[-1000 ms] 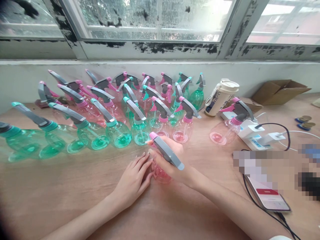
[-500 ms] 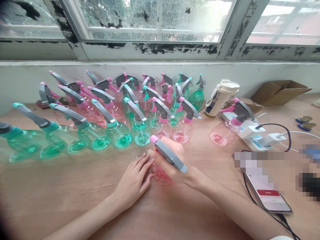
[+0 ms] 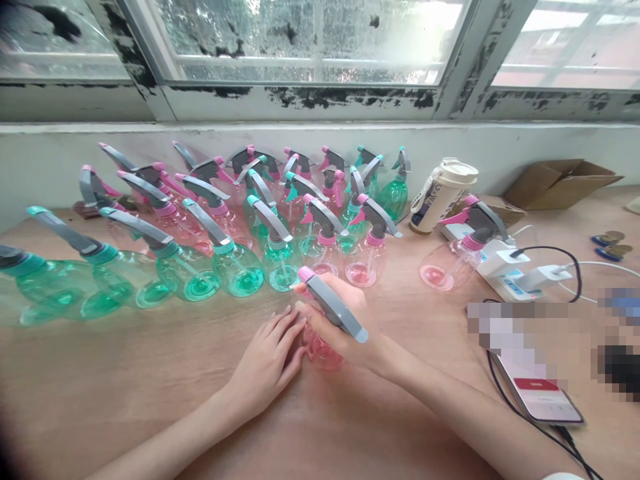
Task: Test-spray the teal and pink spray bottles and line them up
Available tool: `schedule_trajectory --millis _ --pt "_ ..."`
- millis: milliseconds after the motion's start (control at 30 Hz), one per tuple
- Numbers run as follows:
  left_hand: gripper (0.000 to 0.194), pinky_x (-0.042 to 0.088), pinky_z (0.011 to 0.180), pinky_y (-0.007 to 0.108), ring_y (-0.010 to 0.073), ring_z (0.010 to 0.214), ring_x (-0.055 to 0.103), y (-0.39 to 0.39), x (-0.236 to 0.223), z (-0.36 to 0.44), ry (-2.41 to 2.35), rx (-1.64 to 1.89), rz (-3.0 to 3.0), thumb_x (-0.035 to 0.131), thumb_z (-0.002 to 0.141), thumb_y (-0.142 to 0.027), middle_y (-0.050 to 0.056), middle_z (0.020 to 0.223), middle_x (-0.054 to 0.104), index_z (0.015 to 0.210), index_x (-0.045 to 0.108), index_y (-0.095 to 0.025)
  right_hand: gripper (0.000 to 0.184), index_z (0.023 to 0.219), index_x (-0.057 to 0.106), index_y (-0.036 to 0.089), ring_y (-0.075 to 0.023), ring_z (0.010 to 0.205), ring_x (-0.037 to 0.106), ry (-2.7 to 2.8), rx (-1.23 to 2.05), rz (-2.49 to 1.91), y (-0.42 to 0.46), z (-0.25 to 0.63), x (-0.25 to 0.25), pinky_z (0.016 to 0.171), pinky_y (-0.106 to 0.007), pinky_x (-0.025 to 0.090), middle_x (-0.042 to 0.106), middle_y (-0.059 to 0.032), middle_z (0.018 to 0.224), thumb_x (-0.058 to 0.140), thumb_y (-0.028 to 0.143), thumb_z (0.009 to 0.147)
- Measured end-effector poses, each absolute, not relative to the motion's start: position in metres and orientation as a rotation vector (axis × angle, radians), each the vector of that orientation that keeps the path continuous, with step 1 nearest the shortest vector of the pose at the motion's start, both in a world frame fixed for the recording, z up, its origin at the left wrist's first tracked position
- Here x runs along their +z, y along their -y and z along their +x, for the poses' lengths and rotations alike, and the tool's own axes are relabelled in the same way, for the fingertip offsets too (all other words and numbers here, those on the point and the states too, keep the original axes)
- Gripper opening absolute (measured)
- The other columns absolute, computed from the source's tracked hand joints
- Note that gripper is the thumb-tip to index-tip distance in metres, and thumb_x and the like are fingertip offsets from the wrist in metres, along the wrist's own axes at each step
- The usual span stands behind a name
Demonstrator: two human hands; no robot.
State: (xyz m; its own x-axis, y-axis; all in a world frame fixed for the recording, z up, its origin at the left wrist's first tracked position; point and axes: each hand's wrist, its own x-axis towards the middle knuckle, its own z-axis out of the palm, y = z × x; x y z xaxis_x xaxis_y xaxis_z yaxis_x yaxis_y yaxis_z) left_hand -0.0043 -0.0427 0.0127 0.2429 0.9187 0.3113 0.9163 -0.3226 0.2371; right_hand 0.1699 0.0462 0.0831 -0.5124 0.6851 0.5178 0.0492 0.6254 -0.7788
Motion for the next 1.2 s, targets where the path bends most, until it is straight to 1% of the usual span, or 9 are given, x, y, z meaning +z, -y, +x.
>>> schedule_trajectory --millis 133,367,533,700,800,867,967,1100,1200 --pt "0.035 0.044 0.105 0.052 0.0318 0.130 0.050 0.043 0.013 -0.004 -1.830 0.597 2.484 0.049 0.093 -0.022 0.018 0.138 0.056 0.127 0.054 -0.013 0.019 0.108 0.063 0.026 -0.0159 0.073 0.065 1.983 0.928 -0.582 -0.047 0.170 0.083 0.064 -0.027 0.055 0.067 -0.0021 0.093 0.060 0.020 0.090" --pt "0.034 0.044 0.106 0.052 0.0318 0.130 0.050 0.042 0.014 -0.004 -1.829 0.621 2.469 0.049 0.094 -0.023 0.018 0.137 0.056 0.126 0.055 -0.013 0.019 0.106 0.062 0.029 -0.0147 0.077 0.067 1.934 0.960 -0.521 -0.045 0.169 0.084 0.069 -0.025 0.056 0.066 0.0003 0.095 0.060 0.018 0.090" --pt "0.034 0.044 0.106 0.052 0.0320 0.130 0.050 0.043 0.013 -0.004 -1.834 0.601 2.479 0.048 0.094 -0.023 0.018 0.137 0.056 0.126 0.055 -0.013 0.020 0.110 0.061 0.029 -0.0160 0.076 0.066 1.946 0.928 -0.537 -0.045 0.169 0.083 0.067 -0.027 0.056 0.067 -0.0007 0.094 0.059 0.021 0.091" --pt "0.033 0.044 0.106 0.052 0.0323 0.129 0.051 0.043 0.015 -0.003 -1.828 0.609 2.468 0.051 0.093 -0.022 0.018 0.136 0.057 0.124 0.057 -0.012 0.014 0.106 0.061 0.028 -0.0149 0.068 0.063 1.974 0.857 -0.543 -0.045 0.169 0.087 0.063 -0.026 0.054 0.065 -0.0003 0.088 0.059 0.027 0.092" --pt "0.033 0.044 0.106 0.052 0.0331 0.129 0.051 0.042 0.015 -0.003 -1.825 0.591 2.477 0.052 0.093 -0.021 0.019 0.136 0.057 0.123 0.057 -0.011 0.010 0.099 0.061 0.026 -0.0130 0.060 0.058 1.997 0.826 -0.567 -0.045 0.169 0.093 0.057 -0.024 0.052 0.062 0.0015 0.079 0.061 0.031 0.091" --pt "0.034 0.045 0.105 0.053 0.0332 0.129 0.051 0.042 0.015 -0.004 -1.828 0.577 2.491 0.051 0.093 -0.021 0.020 0.136 0.057 0.125 0.057 -0.010 0.007 0.088 0.060 0.024 -0.0126 0.058 0.057 1.998 0.789 -0.614 -0.045 0.169 0.095 0.056 -0.024 0.051 0.060 0.0023 0.073 0.062 0.030 0.089" --pt "0.036 0.045 0.105 0.052 0.0324 0.130 0.051 0.042 0.013 -0.004 -1.829 0.580 2.502 0.051 0.093 -0.021 0.019 0.138 0.055 0.127 0.055 -0.011 0.015 0.076 0.053 0.023 -0.0117 0.055 0.055 1.976 0.708 -0.666 -0.046 0.169 0.093 0.054 -0.022 0.050 0.056 0.0034 0.066 0.063 0.025 0.087" --pt "0.036 0.044 0.107 0.051 0.0313 0.131 0.050 0.042 0.012 -0.004 -1.836 0.588 2.498 0.051 0.093 -0.022 0.018 0.140 0.054 0.128 0.055 -0.013 0.012 0.080 0.052 0.023 -0.0121 0.055 0.054 1.935 0.668 -0.655 -0.046 0.170 0.088 0.053 -0.023 0.050 0.056 0.0030 0.069 0.062 0.022 0.088" --pt "0.037 0.044 0.106 0.052 0.0318 0.131 0.049 0.042 0.012 -0.004 -1.831 0.579 2.499 0.051 0.093 -0.022 0.019 0.140 0.054 0.128 0.055 -0.012 0.009 0.086 0.054 0.024 -0.0136 0.061 0.059 1.965 0.749 -0.622 -0.046 0.171 0.086 0.057 -0.023 0.053 0.058 0.0022 0.073 0.062 0.020 0.088"
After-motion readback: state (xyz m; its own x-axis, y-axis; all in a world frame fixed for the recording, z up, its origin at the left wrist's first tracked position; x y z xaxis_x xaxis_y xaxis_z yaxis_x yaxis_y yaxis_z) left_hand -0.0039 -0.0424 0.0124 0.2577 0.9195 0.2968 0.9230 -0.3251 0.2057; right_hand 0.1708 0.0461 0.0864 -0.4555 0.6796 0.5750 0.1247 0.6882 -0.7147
